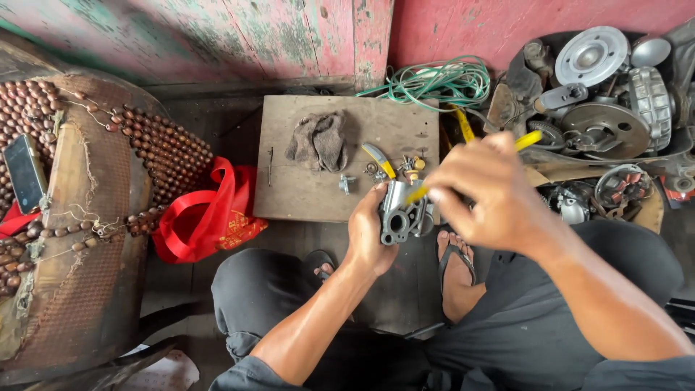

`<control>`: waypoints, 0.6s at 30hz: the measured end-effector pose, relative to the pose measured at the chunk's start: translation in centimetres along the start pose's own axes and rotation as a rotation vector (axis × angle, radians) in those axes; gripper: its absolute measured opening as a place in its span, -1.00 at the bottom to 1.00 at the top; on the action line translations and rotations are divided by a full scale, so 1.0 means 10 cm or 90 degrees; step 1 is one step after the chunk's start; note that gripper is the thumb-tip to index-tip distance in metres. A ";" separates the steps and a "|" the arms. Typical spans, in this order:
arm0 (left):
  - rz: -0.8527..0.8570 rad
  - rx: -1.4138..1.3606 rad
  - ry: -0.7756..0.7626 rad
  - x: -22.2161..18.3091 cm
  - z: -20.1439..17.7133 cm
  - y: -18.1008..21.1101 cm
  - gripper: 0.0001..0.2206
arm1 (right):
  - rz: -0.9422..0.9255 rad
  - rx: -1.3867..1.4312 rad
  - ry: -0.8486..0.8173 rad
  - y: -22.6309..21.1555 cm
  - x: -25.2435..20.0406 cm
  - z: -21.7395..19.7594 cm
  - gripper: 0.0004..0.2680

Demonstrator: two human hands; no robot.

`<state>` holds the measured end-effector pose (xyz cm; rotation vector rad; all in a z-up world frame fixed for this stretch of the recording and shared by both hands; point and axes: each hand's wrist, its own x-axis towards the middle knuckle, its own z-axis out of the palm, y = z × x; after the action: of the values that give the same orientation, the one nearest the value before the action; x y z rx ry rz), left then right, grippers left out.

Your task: The person holds a metal engine part in the left hand and uses a yellow-handled wire brush in the right hand to scrub the exterior surfaces and openings. The person rotates the part to access different areas while continuing to brush.

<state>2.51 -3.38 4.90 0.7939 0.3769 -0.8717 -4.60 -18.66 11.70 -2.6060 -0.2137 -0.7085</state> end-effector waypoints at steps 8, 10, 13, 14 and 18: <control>-0.012 0.007 -0.001 0.06 -0.05 -0.06 -0.73 | -0.027 -0.053 -0.007 0.00 0.00 -0.01 -0.91; -0.009 0.006 -0.006 0.13 -0.09 -0.09 -0.74 | -0.033 -0.053 0.000 -0.08 -0.02 0.04 -0.91; 0.009 0.064 -0.015 0.24 -0.19 -0.16 -0.73 | -0.059 0.031 -0.019 -0.17 -0.06 0.14 -0.87; 0.006 0.044 -0.009 0.20 -0.16 -0.14 -0.73 | -0.063 -0.042 -0.005 -0.10 -0.04 0.09 -0.89; -0.003 0.010 0.000 0.11 -0.07 -0.08 -0.74 | -0.020 -0.065 0.003 0.00 0.00 -0.05 -0.93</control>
<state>2.52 -3.77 3.42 0.8073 0.3721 -0.8807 -4.87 -18.85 12.10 -2.7033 -0.2233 -0.7541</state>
